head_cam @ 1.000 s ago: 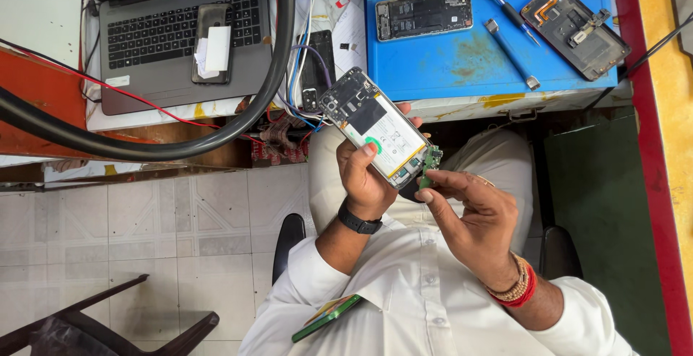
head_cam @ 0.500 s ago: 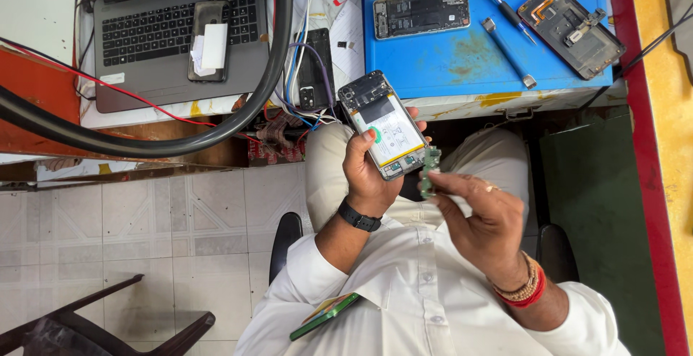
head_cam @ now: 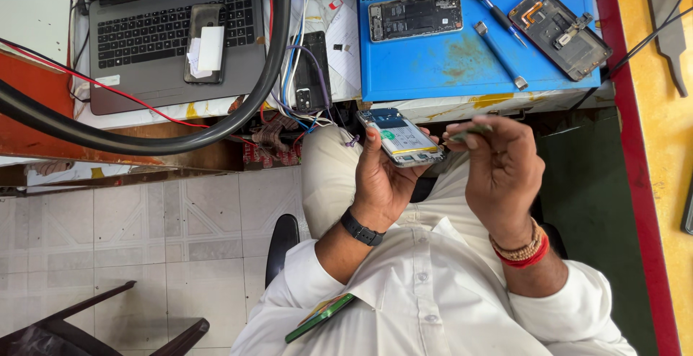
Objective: The person repairs a disassembled smartphone at a workbench. They apply adhesive from a yellow glue bottle to the phone frame, use a screwdriver on internal components, reposition the phone and its battery, and press parts together while reassembling the device.
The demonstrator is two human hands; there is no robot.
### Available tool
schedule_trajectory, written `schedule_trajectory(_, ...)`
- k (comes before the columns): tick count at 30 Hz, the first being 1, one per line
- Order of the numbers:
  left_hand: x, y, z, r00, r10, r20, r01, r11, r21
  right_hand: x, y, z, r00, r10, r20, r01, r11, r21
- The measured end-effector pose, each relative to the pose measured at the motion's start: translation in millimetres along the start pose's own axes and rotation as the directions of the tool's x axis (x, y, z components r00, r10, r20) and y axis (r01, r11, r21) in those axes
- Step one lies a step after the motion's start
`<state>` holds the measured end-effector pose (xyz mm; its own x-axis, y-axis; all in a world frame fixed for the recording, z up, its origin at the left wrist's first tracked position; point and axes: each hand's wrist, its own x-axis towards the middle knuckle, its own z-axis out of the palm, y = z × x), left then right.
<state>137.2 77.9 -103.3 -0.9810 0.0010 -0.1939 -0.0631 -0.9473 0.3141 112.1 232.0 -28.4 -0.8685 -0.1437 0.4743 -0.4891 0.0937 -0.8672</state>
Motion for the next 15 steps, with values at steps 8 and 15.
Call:
schedule_trajectory(8, -3, 7, -1, 0.998, -0.028, 0.060, 0.025, 0.998, 0.061, 9, 10, -16, 0.915, 0.271, 0.299, -0.361, 0.880, 0.308)
schedule_trajectory(15, -2, 7, -7, 0.994, -0.069, 0.089, 0.061, 0.995, 0.082, 21, 12, -24, 0.828, 0.278, 0.486, -0.322, 0.947, 0.009)
